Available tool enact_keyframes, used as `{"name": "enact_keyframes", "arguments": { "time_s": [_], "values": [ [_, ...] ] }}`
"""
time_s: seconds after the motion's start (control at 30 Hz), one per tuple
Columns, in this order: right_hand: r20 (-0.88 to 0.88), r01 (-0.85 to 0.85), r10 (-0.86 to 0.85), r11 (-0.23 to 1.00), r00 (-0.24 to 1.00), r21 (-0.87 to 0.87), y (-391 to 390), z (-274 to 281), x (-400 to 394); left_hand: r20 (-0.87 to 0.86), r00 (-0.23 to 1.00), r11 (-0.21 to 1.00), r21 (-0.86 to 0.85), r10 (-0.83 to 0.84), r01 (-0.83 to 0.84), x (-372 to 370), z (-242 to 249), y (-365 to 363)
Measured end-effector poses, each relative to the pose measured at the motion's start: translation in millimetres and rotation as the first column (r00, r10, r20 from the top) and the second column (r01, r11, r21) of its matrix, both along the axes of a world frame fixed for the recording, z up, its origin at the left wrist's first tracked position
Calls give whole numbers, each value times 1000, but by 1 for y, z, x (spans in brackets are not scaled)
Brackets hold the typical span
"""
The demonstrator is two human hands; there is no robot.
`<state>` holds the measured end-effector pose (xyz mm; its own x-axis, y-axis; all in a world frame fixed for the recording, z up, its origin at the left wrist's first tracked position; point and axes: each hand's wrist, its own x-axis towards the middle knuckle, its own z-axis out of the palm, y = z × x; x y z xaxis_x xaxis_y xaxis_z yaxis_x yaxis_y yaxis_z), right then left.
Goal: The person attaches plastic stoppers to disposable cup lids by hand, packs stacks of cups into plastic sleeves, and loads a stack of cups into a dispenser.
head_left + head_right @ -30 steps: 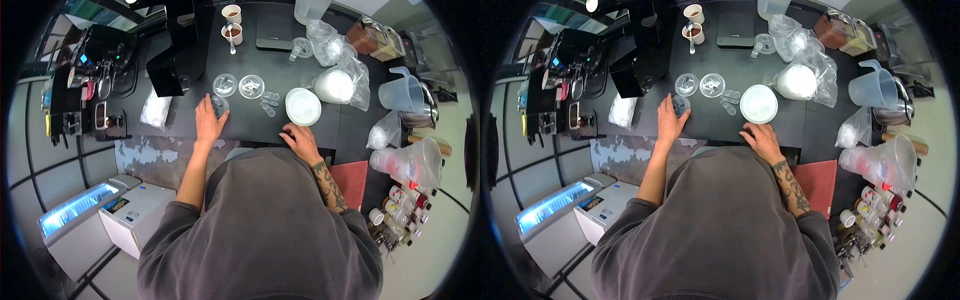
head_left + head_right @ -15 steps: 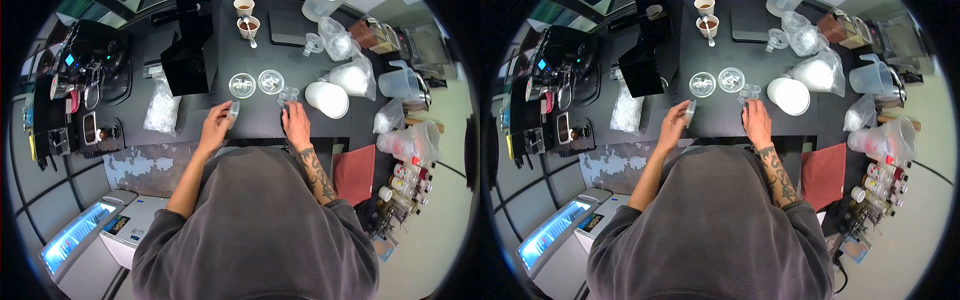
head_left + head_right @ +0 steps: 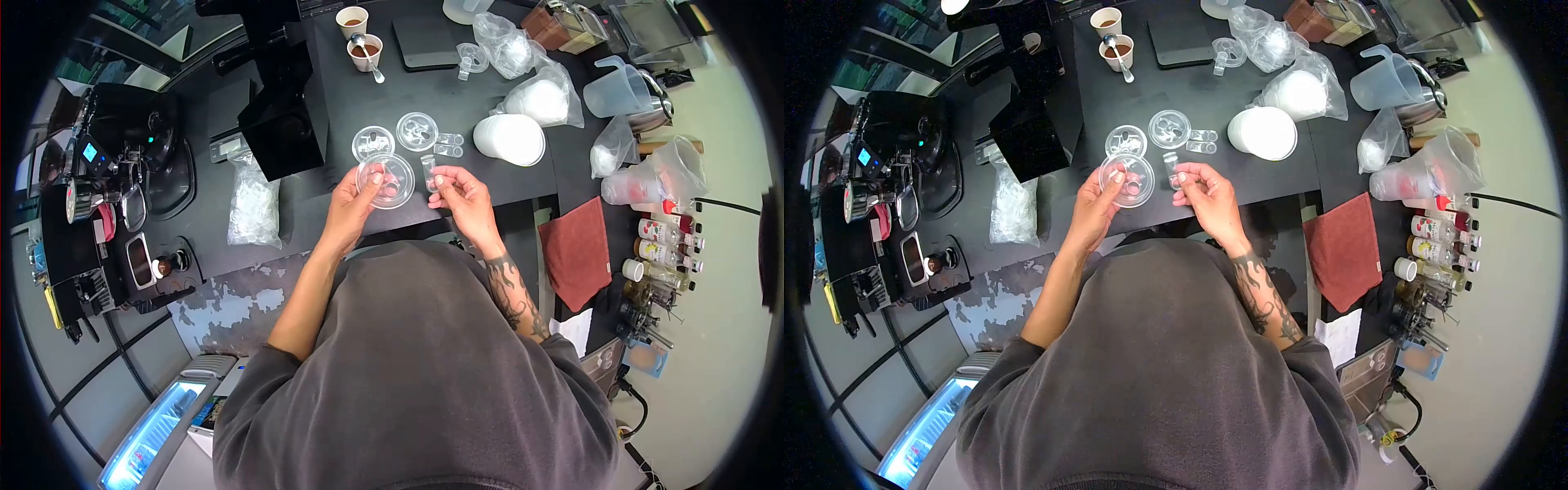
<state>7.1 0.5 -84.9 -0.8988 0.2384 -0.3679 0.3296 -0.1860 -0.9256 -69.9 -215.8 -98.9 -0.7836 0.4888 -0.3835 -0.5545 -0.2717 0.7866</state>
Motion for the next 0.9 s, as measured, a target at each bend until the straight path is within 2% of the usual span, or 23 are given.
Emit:
{"name": "enact_keyframes", "arguments": {
  "time_s": [0.13, 0.23, 0.33, 0.43, 0.53, 0.63, 0.77, 0.9],
  "values": [
    [-34, -33, 32, 998, 999, -52, -13, 33, -6, -70, 998, 999, 35, 7, -5, -2, 18, -1],
    [-39, -35, 31, 996, 999, -85, -21, 46, -11, -4, 997, 987, 145, 78, -76, -3, 27, -4],
    [-59, 1, -13, 981, 998, -196, -27, 52, -14, 126, 981, 959, 222, 149, -174, -5, 35, -10],
    [-62, -8, -4, 982, 998, -187, -31, 53, -17, 136, 975, 953, 226, 173, -201, -3, 42, -17],
    [-82, -35, 21, 984, 996, -176, -33, 52, -17, 254, 954, 908, 342, 159, -242, -4, 32, -24],
    [-132, -75, 54, 985, 990, -158, -36, 51, -17, 409, 901, 720, 668, -143, -189, -11, 25, -33],
    [-197, -135, 116, 987, 973, -90, -40, 58, -18, 386, 888, 692, 712, -251, -114, -7, 28, -30],
    [-259, -162, 164, 986, 952, 30, -47, 69, -18, 231, 958, 914, 401, -171, 67, 0, 53, -14]
  ]
}}
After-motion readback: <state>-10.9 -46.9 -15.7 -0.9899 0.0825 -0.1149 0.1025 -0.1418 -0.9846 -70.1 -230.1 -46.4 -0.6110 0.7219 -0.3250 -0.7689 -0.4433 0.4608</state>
